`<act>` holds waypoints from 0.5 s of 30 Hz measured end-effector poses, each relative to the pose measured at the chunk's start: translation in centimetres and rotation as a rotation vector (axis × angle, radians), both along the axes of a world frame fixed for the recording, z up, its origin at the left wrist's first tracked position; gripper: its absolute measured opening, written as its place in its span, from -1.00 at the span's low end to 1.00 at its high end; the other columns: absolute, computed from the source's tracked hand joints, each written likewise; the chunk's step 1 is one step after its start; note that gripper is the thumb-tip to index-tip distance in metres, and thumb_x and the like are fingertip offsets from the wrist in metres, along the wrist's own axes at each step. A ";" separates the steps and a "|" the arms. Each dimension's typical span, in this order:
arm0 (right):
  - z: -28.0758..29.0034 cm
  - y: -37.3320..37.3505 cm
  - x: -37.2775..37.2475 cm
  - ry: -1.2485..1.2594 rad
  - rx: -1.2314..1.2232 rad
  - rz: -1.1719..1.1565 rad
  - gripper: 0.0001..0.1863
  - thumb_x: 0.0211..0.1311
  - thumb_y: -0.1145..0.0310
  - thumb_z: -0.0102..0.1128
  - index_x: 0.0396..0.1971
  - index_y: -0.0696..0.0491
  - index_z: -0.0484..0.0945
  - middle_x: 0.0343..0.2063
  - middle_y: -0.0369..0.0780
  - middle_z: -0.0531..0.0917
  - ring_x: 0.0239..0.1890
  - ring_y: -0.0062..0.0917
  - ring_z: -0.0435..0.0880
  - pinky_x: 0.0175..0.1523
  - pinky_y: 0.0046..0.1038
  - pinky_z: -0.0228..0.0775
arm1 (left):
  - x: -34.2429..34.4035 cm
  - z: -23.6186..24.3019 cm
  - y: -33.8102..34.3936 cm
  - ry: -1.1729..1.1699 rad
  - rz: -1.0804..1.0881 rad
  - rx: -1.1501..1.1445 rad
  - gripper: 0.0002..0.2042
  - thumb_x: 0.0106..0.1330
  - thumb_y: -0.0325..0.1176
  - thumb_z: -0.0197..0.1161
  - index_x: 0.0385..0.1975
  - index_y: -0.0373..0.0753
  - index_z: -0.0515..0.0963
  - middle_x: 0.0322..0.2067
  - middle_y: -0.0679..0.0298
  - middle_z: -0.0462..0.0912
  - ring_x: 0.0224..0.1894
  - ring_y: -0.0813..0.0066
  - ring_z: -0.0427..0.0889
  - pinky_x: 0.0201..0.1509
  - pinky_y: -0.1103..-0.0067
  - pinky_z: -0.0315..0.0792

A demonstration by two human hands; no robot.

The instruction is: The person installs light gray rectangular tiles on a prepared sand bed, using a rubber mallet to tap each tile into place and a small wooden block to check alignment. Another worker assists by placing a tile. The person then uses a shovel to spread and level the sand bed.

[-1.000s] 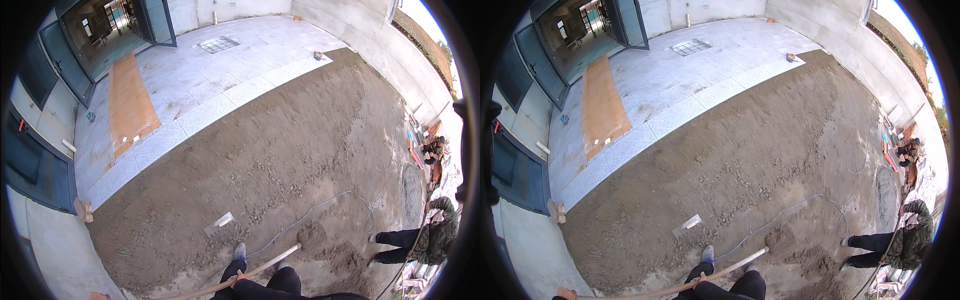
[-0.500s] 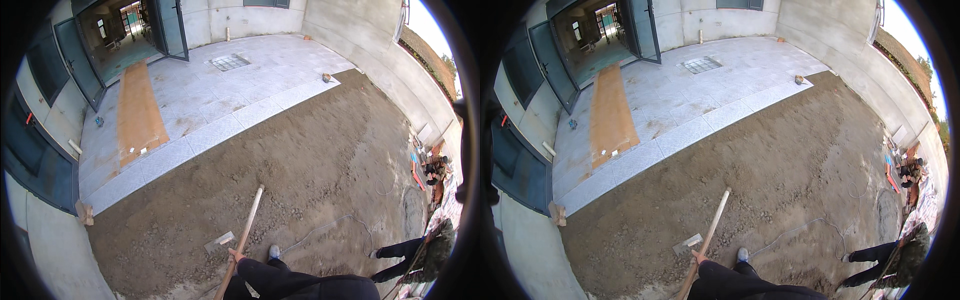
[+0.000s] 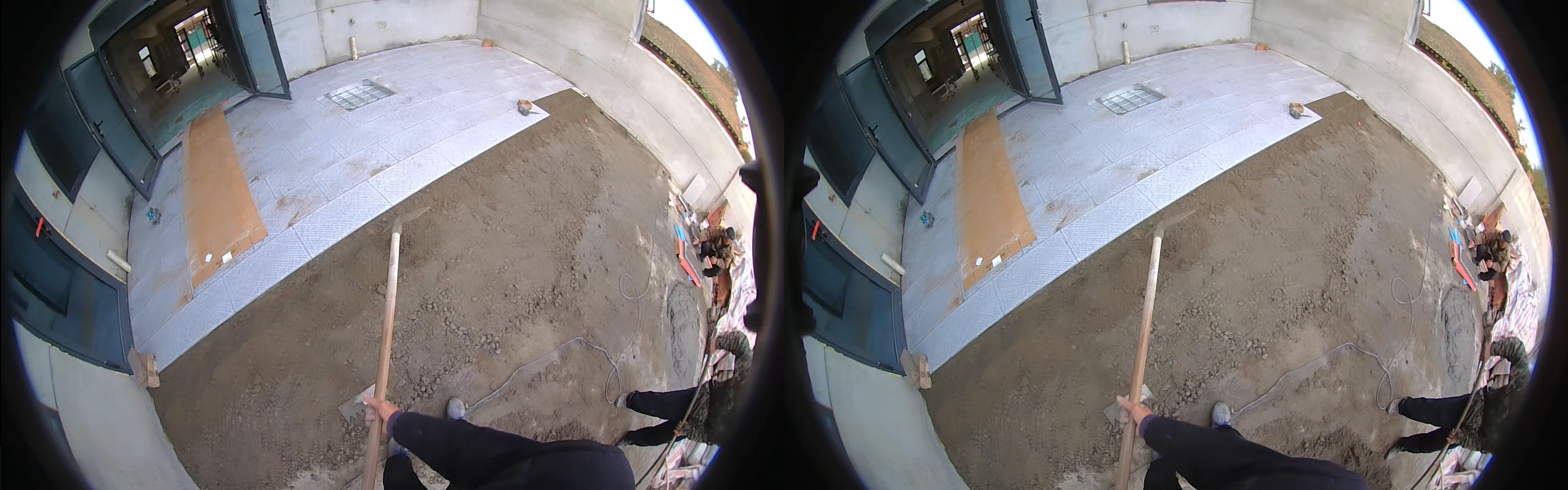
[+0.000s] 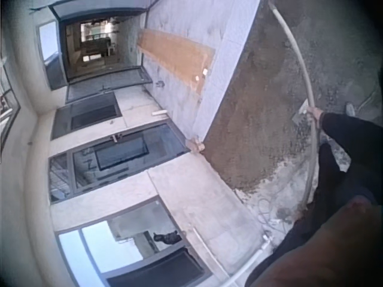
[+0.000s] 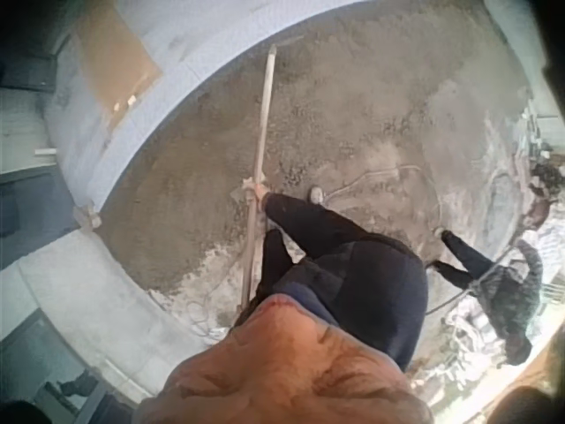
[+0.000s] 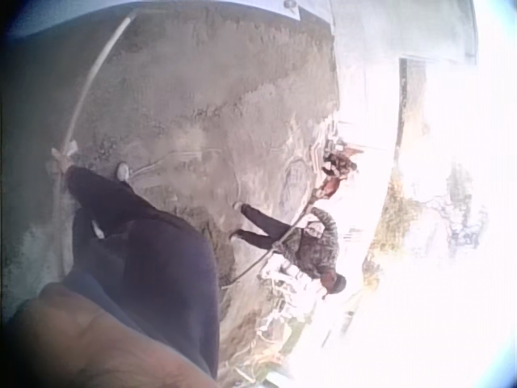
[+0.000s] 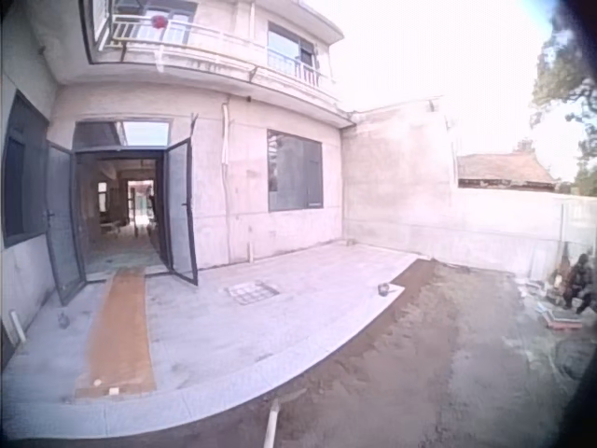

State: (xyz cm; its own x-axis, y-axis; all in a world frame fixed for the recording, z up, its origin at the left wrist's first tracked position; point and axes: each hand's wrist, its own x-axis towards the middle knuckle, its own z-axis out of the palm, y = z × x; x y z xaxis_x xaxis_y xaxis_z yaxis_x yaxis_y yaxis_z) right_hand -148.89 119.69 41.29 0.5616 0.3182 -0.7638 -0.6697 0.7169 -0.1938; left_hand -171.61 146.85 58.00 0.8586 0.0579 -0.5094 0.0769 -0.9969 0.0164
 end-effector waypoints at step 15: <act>-2.3 8.6 -14.5 0.594 -0.199 -0.619 -0.49 0.28 -0.05 0.46 -0.65 0.02 0.55 -0.64 -0.26 0.61 -0.60 -0.47 0.56 -0.41 -0.28 0.40 | 16.5 15.7 18.9 0.059 -0.648 0.550 -0.54 0.20 0.09 0.35 -0.06 -0.13 0.67 -0.37 0.13 0.78 -0.23 0.09 0.78 -0.15 0.15 0.59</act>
